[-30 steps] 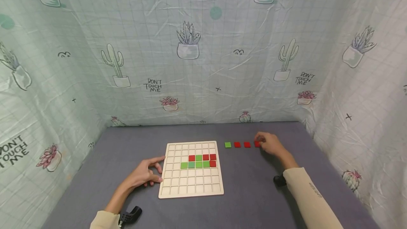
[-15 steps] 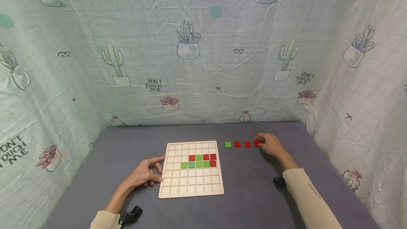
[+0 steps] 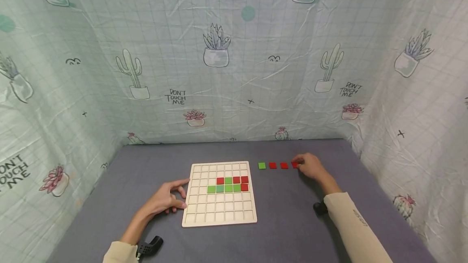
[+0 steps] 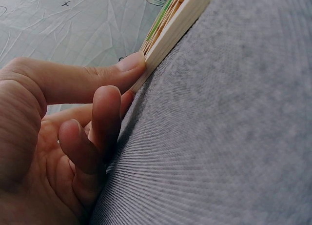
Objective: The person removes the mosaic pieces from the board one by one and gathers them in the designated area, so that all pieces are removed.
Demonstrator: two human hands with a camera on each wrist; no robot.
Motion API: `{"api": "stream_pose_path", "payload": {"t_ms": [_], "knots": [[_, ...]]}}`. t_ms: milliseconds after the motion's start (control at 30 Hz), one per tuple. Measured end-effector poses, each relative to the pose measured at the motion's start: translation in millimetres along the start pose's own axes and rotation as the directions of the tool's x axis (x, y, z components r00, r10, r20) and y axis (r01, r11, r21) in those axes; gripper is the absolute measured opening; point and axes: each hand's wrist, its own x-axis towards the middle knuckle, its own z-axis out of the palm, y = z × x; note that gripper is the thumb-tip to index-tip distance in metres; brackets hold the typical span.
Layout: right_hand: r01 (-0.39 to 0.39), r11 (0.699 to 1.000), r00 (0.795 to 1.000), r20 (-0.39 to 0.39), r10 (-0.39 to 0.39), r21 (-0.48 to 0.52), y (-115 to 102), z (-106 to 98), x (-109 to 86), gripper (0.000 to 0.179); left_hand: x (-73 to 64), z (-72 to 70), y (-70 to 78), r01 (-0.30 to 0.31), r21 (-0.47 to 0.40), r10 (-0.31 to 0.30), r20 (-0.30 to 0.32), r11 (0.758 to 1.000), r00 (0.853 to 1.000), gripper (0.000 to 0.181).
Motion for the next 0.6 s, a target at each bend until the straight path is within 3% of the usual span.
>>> {"api": "stream_pose_path", "payload": {"t_ms": [600], "knots": [[-0.017,0.998,0.998,0.06,0.013,0.064,-1.1,-8.3,-2.2,0.033,-0.4,-0.4,-1.4,0.007,0.013,-0.007,-0.005,1.0,1.0,0.089]]}}
